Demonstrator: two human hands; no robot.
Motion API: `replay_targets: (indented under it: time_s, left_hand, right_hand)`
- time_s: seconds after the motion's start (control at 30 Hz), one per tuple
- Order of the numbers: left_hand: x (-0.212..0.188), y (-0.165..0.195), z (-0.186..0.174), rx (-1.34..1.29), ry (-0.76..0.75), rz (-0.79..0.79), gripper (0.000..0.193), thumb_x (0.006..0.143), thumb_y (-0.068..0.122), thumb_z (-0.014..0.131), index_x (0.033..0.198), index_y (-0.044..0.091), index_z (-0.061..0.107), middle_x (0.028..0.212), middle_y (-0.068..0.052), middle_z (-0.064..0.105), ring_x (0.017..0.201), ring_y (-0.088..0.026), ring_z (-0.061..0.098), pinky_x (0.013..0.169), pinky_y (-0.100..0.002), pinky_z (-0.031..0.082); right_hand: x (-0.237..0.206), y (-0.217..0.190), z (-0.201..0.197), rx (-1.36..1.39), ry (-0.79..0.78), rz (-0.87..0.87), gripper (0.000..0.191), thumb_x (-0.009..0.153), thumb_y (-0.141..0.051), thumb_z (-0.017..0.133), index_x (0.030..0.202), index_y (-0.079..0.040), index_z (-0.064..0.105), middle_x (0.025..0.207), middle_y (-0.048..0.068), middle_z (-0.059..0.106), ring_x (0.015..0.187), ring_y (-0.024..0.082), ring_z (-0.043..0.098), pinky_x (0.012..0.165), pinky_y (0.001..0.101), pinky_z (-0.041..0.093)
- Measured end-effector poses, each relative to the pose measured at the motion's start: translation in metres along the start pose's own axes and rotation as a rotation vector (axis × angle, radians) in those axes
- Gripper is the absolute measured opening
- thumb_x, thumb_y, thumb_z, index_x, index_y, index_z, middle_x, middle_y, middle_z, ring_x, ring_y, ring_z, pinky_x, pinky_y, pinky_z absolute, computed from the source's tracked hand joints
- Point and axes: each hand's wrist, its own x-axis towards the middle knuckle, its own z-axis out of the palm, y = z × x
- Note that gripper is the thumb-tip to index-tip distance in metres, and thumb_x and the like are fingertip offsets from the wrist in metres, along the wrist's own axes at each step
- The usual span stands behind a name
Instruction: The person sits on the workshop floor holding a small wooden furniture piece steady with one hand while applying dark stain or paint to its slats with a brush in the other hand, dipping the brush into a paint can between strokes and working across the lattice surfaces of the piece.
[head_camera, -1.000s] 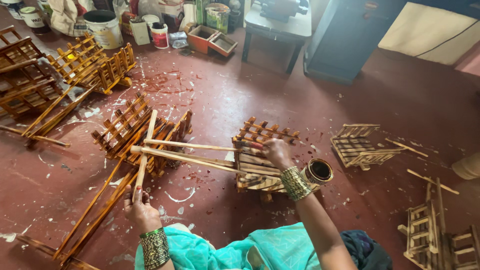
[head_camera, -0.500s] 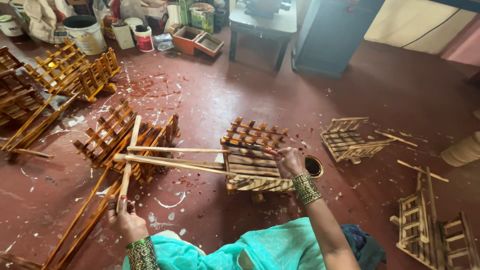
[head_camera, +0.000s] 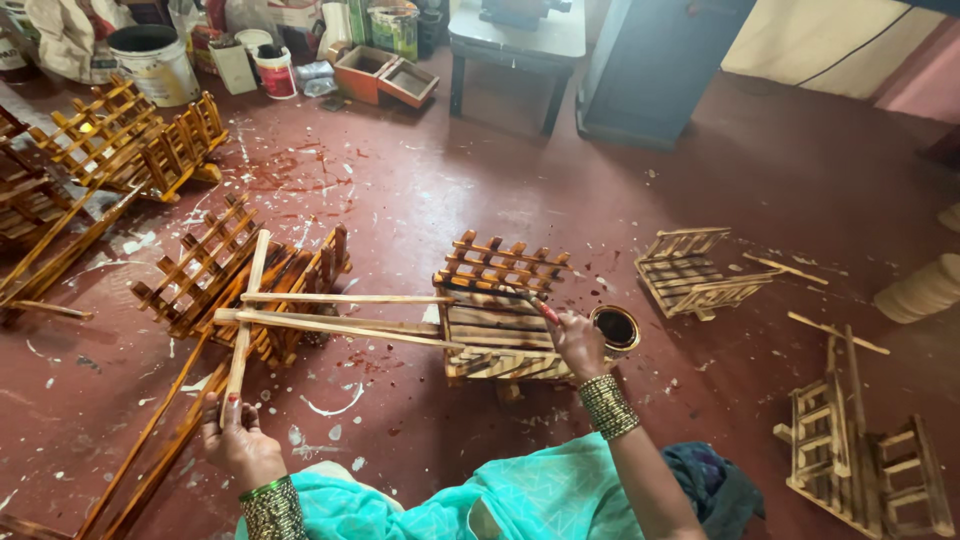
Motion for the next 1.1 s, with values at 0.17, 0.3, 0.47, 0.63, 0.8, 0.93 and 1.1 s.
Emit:
replay_targets:
  time_s: [0.17, 0.3, 0.47, 0.63, 0.8, 0.93, 1.1]
  left_hand:
    - [-0.001, -0.001, 0.000, 0.012, -0.007, 0.018, 0.029, 0.094, 0.000, 0.079, 0.119, 0.013, 0.074, 0.098, 0.000, 0.073, 0.077, -0.009, 0.063, 0.070, -0.022, 0.054]
    - [-0.001, -0.001, 0.001, 0.011, 0.000, 0.016, 0.029, 0.094, 0.000, 0.080, 0.119, 0.013, 0.073, 0.098, 0.000, 0.073, 0.077, -0.009, 0.064, 0.071, -0.021, 0.054]
    - [-0.003, -0.001, 0.001, 0.011, -0.003, 0.025, 0.029, 0.094, 0.000, 0.080, 0.120, 0.012, 0.074, 0.098, -0.001, 0.073, 0.077, -0.009, 0.064, 0.070, -0.022, 0.054]
    - [-0.002, 0.000, 0.003, 0.002, 0.000, 0.021, 0.031, 0.093, -0.001, 0.079, 0.121, 0.012, 0.074, 0.096, 0.000, 0.072, 0.076, -0.010, 0.063, 0.069, -0.022, 0.054]
    - [-0.001, 0.000, 0.004, 0.003, 0.014, 0.002, 0.033, 0.092, -0.002, 0.078, 0.121, 0.013, 0.074, 0.096, 0.000, 0.072, 0.075, -0.010, 0.064, 0.069, -0.022, 0.054]
    - [-0.002, 0.000, 0.005, 0.006, 0.018, 0.011, 0.030, 0.093, 0.000, 0.079, 0.120, 0.012, 0.073, 0.098, 0.000, 0.074, 0.078, -0.010, 0.065, 0.071, -0.022, 0.055]
    - [-0.001, 0.000, 0.004, -0.005, -0.018, 0.010, 0.034, 0.092, 0.000, 0.079, 0.122, 0.014, 0.073, 0.097, 0.001, 0.072, 0.077, -0.009, 0.064, 0.071, -0.021, 0.054]
  right_hand:
    - [0.001, 0.003, 0.022, 0.014, 0.074, -0.043, 0.019, 0.090, -0.022, 0.066, 0.099, -0.008, 0.073, 0.091, 0.015, 0.072, 0.078, 0.036, 0.071, 0.066, 0.0486, 0.057]
    - [0.005, -0.002, 0.029, -0.042, 0.034, -0.004, 0.014, 0.093, -0.013, 0.061, 0.099, -0.005, 0.071, 0.092, 0.018, 0.070, 0.074, 0.038, 0.071, 0.064, 0.0494, 0.057]
    - [0.010, -0.011, 0.027, -0.156, -0.001, -0.062, 0.013, 0.092, -0.010, 0.060, 0.097, -0.008, 0.072, 0.086, 0.019, 0.070, 0.071, 0.036, 0.071, 0.061, 0.0493, 0.056]
    - [0.010, -0.013, 0.020, -0.052, 0.028, -0.057, 0.013, 0.089, -0.013, 0.061, 0.092, -0.009, 0.074, 0.080, 0.018, 0.072, 0.068, 0.038, 0.070, 0.060, 0.0511, 0.056]
    - [0.010, -0.019, 0.033, -0.128, 0.016, -0.037, 0.014, 0.095, -0.011, 0.059, 0.100, -0.008, 0.072, 0.085, 0.019, 0.070, 0.072, 0.037, 0.071, 0.061, 0.0504, 0.057]
    - [0.010, -0.025, 0.039, -0.068, 0.008, -0.124, 0.035, 0.086, -0.005, 0.059, 0.118, -0.015, 0.071, 0.085, 0.021, 0.068, 0.072, 0.039, 0.070, 0.062, 0.0521, 0.056]
    - [0.015, -0.013, 0.025, -0.136, -0.083, -0.118, 0.020, 0.087, -0.010, 0.062, 0.103, -0.016, 0.071, 0.087, 0.017, 0.069, 0.075, 0.035, 0.071, 0.064, 0.0501, 0.057]
